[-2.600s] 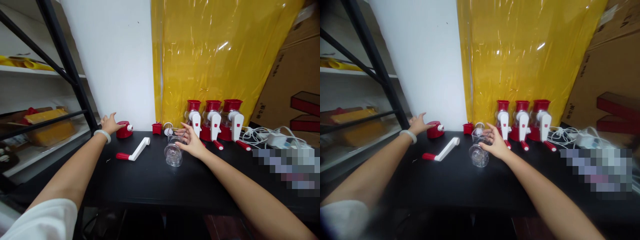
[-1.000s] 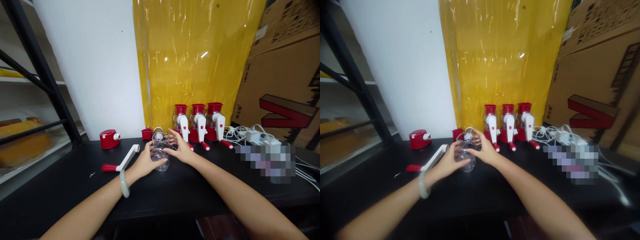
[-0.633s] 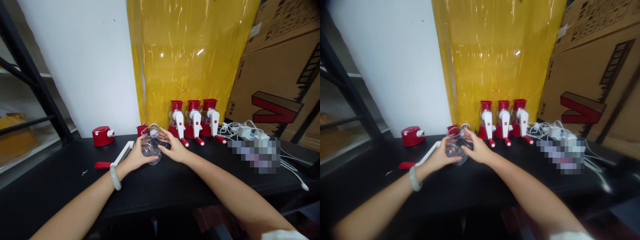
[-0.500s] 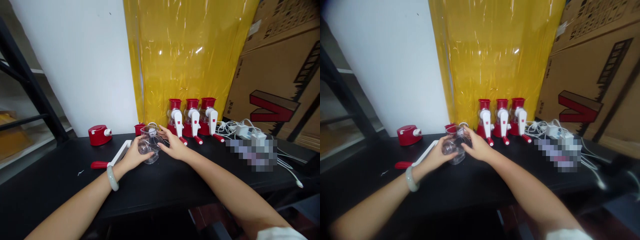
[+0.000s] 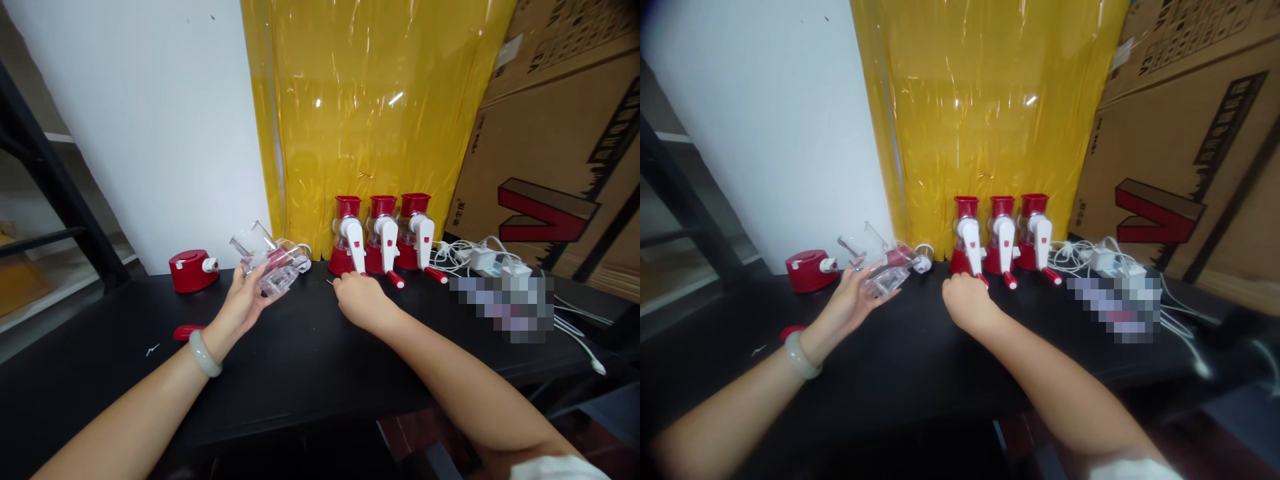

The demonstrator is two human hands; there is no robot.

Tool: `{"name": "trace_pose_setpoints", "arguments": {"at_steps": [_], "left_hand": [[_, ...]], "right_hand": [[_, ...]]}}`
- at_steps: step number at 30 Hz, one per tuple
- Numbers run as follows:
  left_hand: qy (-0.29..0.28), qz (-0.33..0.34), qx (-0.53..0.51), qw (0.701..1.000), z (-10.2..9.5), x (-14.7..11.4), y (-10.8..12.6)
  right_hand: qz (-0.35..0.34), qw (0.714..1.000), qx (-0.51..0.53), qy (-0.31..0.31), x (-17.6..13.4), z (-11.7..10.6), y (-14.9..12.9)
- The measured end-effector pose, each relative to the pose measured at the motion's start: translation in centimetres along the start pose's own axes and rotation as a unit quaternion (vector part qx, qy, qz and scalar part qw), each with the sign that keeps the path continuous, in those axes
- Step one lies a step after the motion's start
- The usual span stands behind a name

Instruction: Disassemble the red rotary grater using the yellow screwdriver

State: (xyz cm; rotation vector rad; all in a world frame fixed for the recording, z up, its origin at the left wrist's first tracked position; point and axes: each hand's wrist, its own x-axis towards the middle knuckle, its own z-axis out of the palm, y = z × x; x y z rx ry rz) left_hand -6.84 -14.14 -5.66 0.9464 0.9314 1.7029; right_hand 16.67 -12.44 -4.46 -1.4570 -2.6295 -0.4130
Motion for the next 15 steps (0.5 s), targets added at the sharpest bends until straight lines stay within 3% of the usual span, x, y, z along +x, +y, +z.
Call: {"name": "trace_pose_setpoints", "arguments": {"at_steps": [6, 15], "left_hand": [[-0.023, -0.043, -0.014, 0.999, -1.0, 1.0, -0.6], [-0.035, -0.044, -0.019, 0.998, -0.7, 0.9, -0.6]], "right_hand": [[0.074, 0.985, -0.020, -0.154, 0.0, -0.2, 0.3], [0.062, 0.983, -0.010, -0.173, 0.7, 0.7, 1.2]]}}
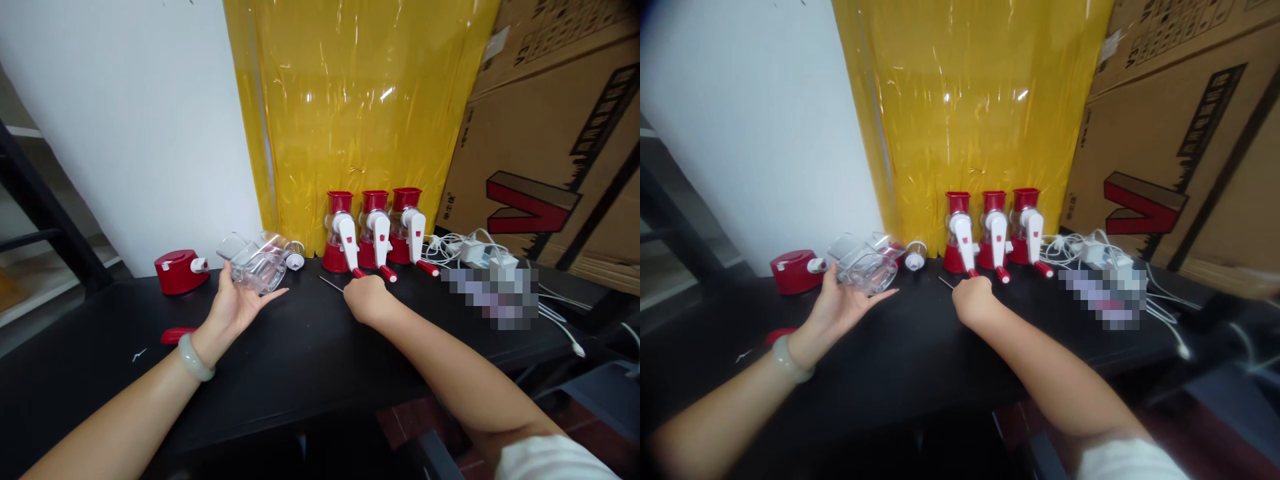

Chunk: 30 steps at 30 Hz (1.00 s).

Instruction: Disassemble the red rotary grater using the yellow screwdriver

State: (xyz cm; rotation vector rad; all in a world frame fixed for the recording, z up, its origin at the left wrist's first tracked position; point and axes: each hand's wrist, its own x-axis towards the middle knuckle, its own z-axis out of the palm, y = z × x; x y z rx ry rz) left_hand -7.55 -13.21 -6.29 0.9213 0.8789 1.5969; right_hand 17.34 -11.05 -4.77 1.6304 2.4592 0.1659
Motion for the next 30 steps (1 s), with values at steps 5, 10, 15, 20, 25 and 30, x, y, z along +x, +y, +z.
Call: {"name": "trace_pose_setpoints", "arguments": {"at_steps": [5, 10, 15, 20, 25, 30], "left_hand": [[-0.006, 0.014, 0.008, 1.000, 0.1, -0.2, -0.2], [0.043, 0.031, -0.050, 0.997, -0.4, 0.2, -0.4], [0.076, 0.035, -0.094, 0.992, -0.5, 0.4, -0.2], [0.075, 0.073, -0.091, 0.990, -0.9, 0.5, -0.6], [0.133, 0.099, -0.137, 0.977, -0.7, 0.1, -0.2], [0.210, 0.114, -0.192, 0.952, 0.1, -0.3, 0.7]], "right_hand": [[0.000, 1.000, -0.022, 0.010, -0.2, -0.1, -0.3], [-0.011, 0.999, -0.025, 0.026, -1.4, -0.7, -1.2], [-0.016, 0.998, -0.019, 0.065, -2.7, -1.1, -1.6], [-0.004, 0.991, -0.025, 0.128, -3.0, -1.2, -1.5], [0.001, 0.981, -0.039, 0.192, -2.6, -1.4, -1.5], [-0.009, 0.946, -0.041, 0.322, -1.2, -0.6, -0.7]]}}
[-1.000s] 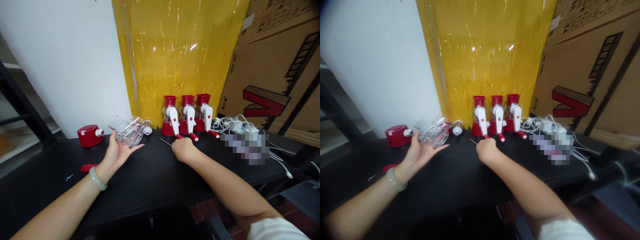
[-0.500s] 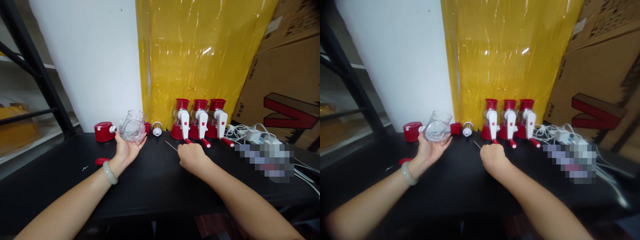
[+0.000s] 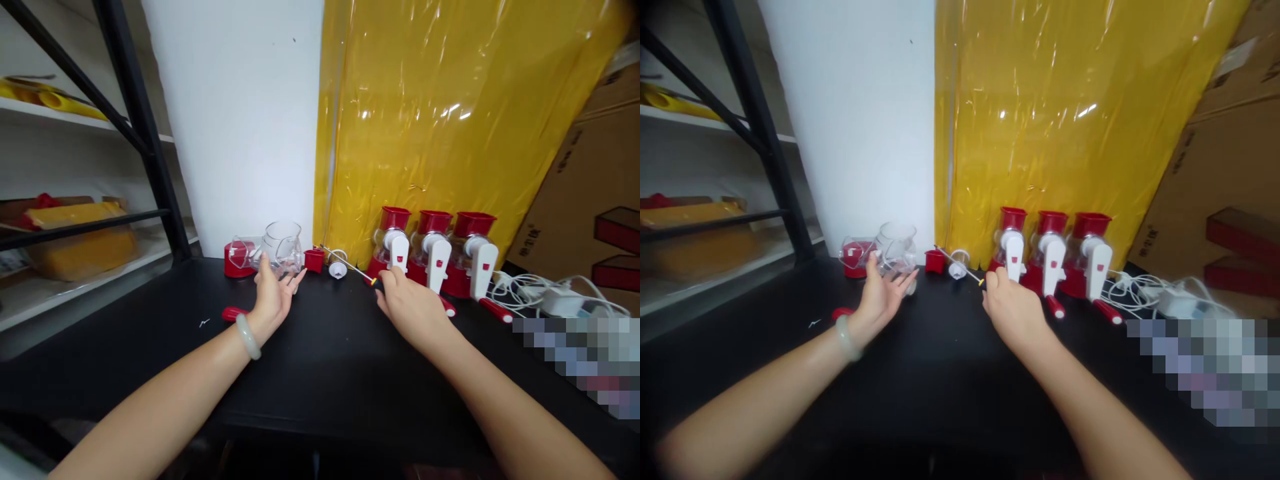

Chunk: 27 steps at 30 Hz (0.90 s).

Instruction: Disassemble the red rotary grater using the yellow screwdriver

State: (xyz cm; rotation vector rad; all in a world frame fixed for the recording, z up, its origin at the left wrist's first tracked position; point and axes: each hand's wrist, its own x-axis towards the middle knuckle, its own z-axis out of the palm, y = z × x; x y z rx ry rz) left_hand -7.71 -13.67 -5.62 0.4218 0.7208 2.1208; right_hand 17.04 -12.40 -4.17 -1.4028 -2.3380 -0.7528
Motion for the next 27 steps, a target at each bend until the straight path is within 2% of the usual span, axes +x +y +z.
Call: {"name": "trace_pose_setpoints", "arguments": {"at_steps": [5, 8, 12, 16, 27], "left_hand": [[0.023, 0.016, -0.024, 0.999, 0.1, 0.0, 0.2], [0.025, 0.015, -0.018, 0.999, -0.1, 0.2, 0.2], [0.007, 0.023, 0.002, 1.000, -0.2, 0.2, 0.0], [-0.003, 0.024, 0.017, 1.000, -0.2, 0.0, -0.2], [-0.001, 0.027, 0.036, 0.999, -0.3, -0.1, -0.7]], "right_hand": [[-0.029, 0.988, 0.033, 0.147, 1.4, 2.8, 2.9], [-0.059, 0.979, 0.060, 0.185, 2.2, 4.3, 5.0], [-0.105, 0.970, 0.086, 0.202, 2.6, 5.8, 6.4], [-0.144, 0.960, 0.118, 0.208, 2.7, 6.7, 6.3], [-0.158, 0.961, 0.121, 0.193, 2.5, 7.3, 5.9]]}}
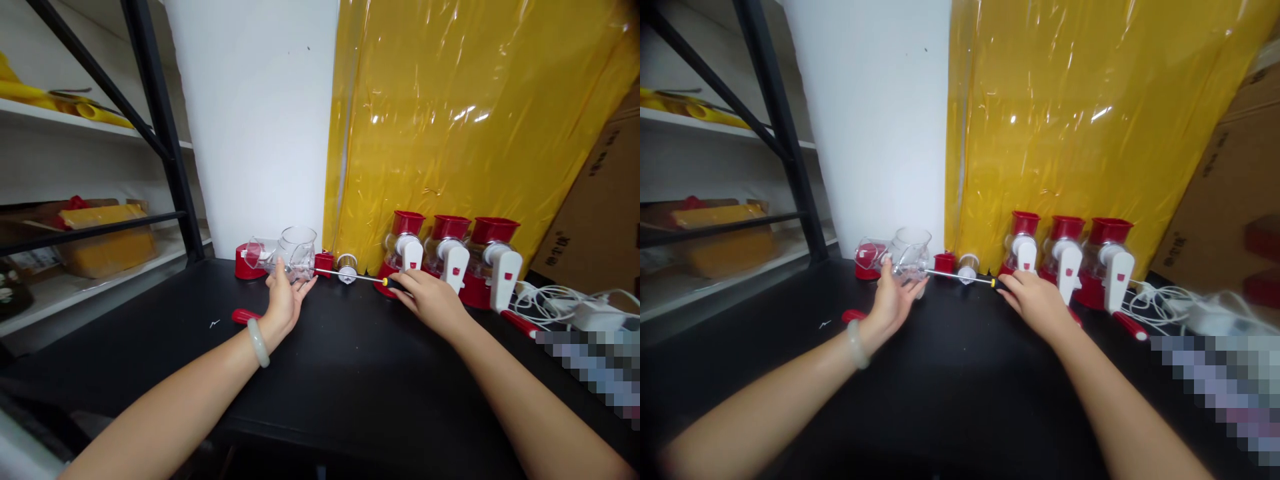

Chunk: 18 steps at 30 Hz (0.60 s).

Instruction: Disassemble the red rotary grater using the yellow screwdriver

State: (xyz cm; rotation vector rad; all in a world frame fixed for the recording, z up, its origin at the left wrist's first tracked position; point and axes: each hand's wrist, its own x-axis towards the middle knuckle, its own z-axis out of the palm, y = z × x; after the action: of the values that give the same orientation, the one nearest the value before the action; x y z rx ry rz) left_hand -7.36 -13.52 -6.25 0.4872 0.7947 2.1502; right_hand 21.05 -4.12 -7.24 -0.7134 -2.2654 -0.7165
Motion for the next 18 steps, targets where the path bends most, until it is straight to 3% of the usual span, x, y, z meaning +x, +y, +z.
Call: {"name": "trace_pose_setpoints", "arguments": {"at_steps": [18], "left_hand": [[-0.017, -0.011, 0.012, 1.000, -0.10, -0.61, -0.33]], "right_hand": [[-0.005, 1.000, 0.013, 0.004, -0.04, -0.17, -0.36]]}}
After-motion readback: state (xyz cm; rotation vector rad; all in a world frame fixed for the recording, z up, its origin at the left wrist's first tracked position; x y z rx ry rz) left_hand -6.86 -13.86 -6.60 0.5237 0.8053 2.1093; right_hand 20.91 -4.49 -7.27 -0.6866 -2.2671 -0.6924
